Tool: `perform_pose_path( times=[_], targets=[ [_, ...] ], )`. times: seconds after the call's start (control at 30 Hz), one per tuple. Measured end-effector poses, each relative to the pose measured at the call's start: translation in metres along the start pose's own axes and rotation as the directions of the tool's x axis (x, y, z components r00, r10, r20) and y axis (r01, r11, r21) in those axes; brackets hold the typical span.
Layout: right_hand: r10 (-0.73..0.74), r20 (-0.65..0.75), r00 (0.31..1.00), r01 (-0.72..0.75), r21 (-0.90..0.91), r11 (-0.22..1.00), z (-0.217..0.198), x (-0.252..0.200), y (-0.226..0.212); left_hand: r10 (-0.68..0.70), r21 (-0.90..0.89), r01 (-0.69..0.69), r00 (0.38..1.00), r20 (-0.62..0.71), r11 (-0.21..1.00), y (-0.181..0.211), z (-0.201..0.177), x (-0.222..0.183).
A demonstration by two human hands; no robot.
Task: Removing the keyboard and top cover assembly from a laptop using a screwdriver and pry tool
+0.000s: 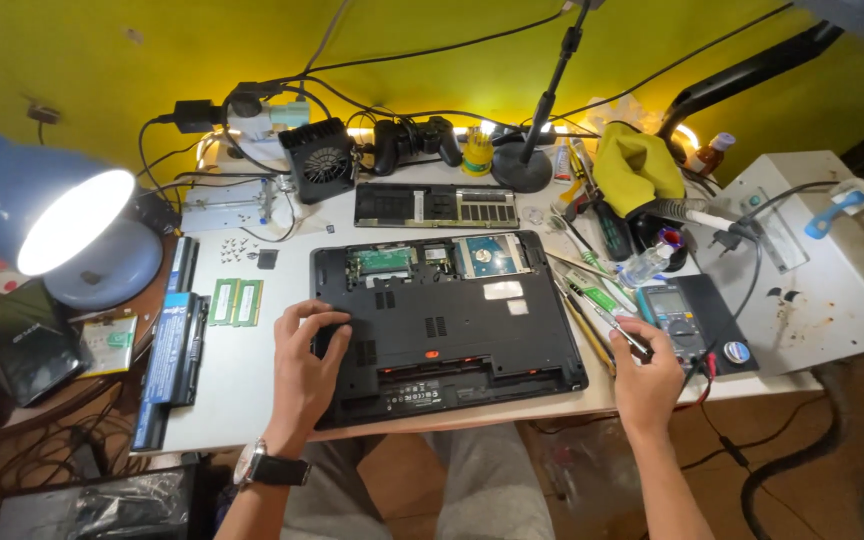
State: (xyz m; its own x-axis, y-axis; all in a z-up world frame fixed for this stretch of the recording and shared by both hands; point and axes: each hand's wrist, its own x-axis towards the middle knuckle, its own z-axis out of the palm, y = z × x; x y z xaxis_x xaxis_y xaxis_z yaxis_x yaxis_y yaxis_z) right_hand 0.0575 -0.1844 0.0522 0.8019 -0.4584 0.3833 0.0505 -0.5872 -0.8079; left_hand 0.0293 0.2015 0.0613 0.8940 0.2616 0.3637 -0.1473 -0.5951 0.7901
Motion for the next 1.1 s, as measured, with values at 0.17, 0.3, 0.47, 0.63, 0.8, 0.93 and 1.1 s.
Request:
perform_pose_path(
  times=[0.17, 0.3, 0.47, 0.63, 0.8, 0.93, 1.1],
  targets=[
    [-0.157, 0.131, 0.979, 0.184, -0.229, 0.956, 0.006, 0.003, 0.033, -0.093, -0.203, 0.08, 0.994, -0.053, 0.976, -0.021, 0.001, -0.005],
    [-0.093, 0.233, 0.968, 0.16, -0.284, 0.945, 0.006, 0.002, 0.026, -0.131, -0.268, 0.099, 0.986, -0.104, 0.958, -0.023, 0.0, -0.006],
    [-0.31, 0.177, 0.934, 0.349, -0.27, 0.897, 0.014, -0.003, 0.035, -0.186, -0.284, 0.134, 0.969, -0.165, 0.949, -0.025, -0.001, -0.008],
    [-0.407, 0.148, 0.902, 0.433, -0.278, 0.858, 0.017, -0.004, 0.041, -0.218, -0.31, 0.16, 0.962, -0.165, 0.937, -0.021, -0.002, -0.008],
    [-0.298, 0.187, 0.936, 0.345, -0.325, 0.881, 0.017, -0.004, 0.049, -0.252, -0.321, 0.195, 0.957, -0.146, 0.927, -0.02, -0.004, -0.008],
    [-0.259, 0.212, 0.942, 0.321, -0.355, 0.878, 0.019, -0.002, 0.051, -0.248, -0.331, 0.187, 0.957, -0.153, 0.925, -0.019, -0.007, -0.007],
    [-0.255, 0.225, 0.94, 0.322, -0.351, 0.879, 0.017, -0.003, 0.048, -0.291, -0.352, 0.224, 0.945, -0.15, 0.909, -0.018, -0.006, -0.009]
  ],
)
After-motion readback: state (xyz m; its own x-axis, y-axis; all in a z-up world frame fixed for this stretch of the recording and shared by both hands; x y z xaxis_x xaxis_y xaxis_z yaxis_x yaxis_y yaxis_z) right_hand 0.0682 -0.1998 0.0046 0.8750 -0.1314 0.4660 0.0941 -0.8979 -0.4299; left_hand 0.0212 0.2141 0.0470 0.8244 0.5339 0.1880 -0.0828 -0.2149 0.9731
